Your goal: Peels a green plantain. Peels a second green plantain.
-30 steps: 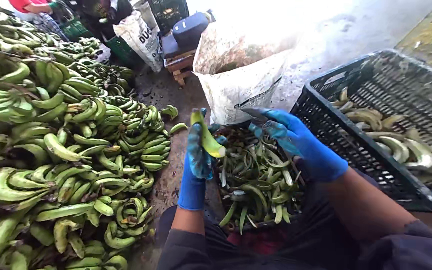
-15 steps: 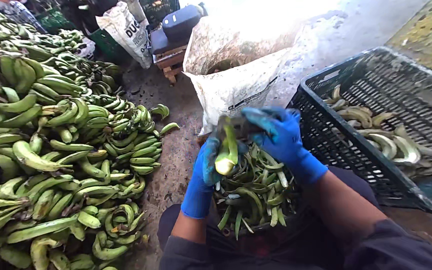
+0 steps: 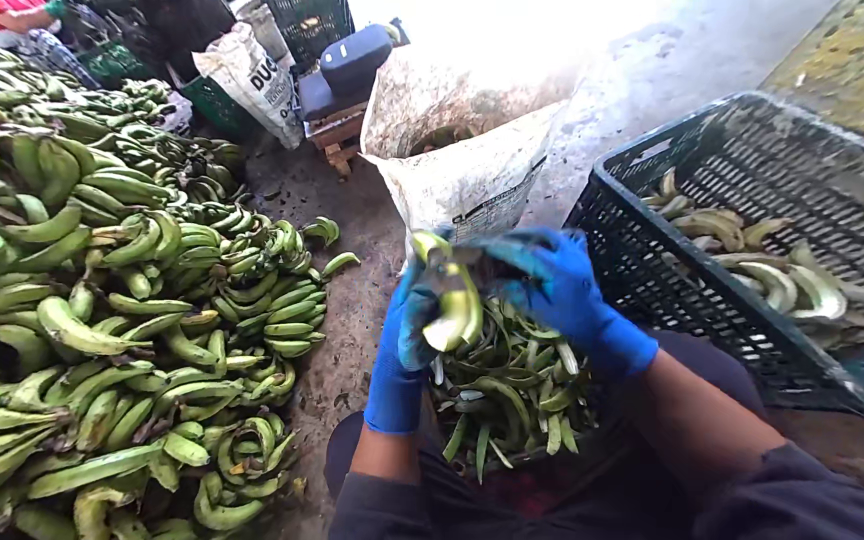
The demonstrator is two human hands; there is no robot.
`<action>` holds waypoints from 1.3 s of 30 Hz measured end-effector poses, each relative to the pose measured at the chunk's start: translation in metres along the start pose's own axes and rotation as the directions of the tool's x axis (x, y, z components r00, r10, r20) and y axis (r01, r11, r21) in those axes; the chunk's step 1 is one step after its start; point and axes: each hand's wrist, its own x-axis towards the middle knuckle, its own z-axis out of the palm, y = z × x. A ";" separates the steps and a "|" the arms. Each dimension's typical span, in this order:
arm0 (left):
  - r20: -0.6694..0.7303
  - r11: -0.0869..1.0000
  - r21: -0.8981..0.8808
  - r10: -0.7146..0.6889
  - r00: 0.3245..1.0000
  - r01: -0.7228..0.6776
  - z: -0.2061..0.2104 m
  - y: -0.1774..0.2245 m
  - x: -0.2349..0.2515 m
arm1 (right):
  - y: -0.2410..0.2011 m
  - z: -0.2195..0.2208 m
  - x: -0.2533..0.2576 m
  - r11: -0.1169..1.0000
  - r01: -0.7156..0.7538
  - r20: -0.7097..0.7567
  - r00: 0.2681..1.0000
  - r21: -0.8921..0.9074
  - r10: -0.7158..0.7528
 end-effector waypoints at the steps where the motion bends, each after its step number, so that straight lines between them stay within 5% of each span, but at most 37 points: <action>1: 0.066 0.987 0.070 -0.147 0.987 0.142 -0.003 0.003 0.000 | 0.012 -0.005 0.008 0.998 -0.050 0.017 0.999 -0.030 0.051; 3: 0.144 0.944 0.114 -0.324 0.935 0.310 -0.008 0.002 0.004 | 0.026 -0.009 0.017 0.987 -0.150 -0.005 0.989 -0.055 0.150; 4: 0.127 0.952 0.070 -0.303 0.944 0.297 -0.009 -0.002 0.007 | 0.025 -0.008 0.015 0.981 -0.188 -0.024 0.982 -0.055 0.187; 6: -0.074 0.997 -0.032 -0.078 0.994 0.076 -0.001 -0.008 0.014 | 0.007 0.002 0.005 0.982 -0.183 -0.082 0.980 -0.035 0.180; 9: -0.492 0.917 -0.198 0.214 0.844 -0.348 0.027 -0.003 0.031 | -0.026 0.023 -0.017 0.998 -0.057 -0.140 0.989 -0.030 0.052; 11: -0.573 0.859 -0.235 0.255 0.779 -0.454 0.039 0.000 0.034 | -0.033 0.026 -0.020 0.999 -0.002 -0.175 0.985 -0.042 -0.005; 14: -0.339 0.895 -0.216 0.306 0.889 -0.390 0.036 -0.008 0.024 | -0.026 0.015 -0.005 0.999 -0.039 -0.132 0.990 0.027 0.043; 17: -0.077 0.974 -0.074 0.207 0.975 -0.212 0.020 -0.008 0.014 | -0.010 0.007 -0.001 0.997 -0.050 -0.102 0.993 0.058 0.056; 22: 0.050 0.985 0.162 -0.062 0.997 0.053 0.005 0.005 -0.004 | 0.008 -0.009 0.000 0.993 0.108 -0.036 0.993 -0.039 -0.110; 25: 0.116 0.911 0.380 -0.220 0.969 0.162 0.001 0.008 -0.008 | 0.023 -0.016 0.018 0.996 -0.065 0.156 0.985 -0.056 0.073; 27: 0.116 0.919 0.376 -0.173 0.978 0.117 -0.008 0.002 -0.001 | 0.025 -0.015 0.023 0.970 -0.217 0.156 0.960 -0.107 0.232; 30: -0.061 0.986 0.165 0.034 0.998 -0.023 -0.010 -0.008 0.008 | 0.008 -0.003 0.009 0.984 -0.168 0.020 0.985 -0.065 0.169; 32: -0.159 0.980 -0.193 0.019 0.987 -0.050 0.001 -0.006 0.013 | -0.003 0.011 -0.007 0.999 0.004 -0.079 0.997 -0.048 -0.008; 35: -0.072 0.752 -0.658 -0.117 0.991 0.041 0.012 0.006 0.017 | -0.012 0.023 -0.022 0.981 0.169 -0.187 0.965 -0.096 -0.185; 39: -0.094 0.644 -0.764 -0.083 0.992 -0.019 0.018 0.009 0.017 | -0.010 0.025 -0.022 0.982 0.165 -0.287 0.940 -0.094 -0.186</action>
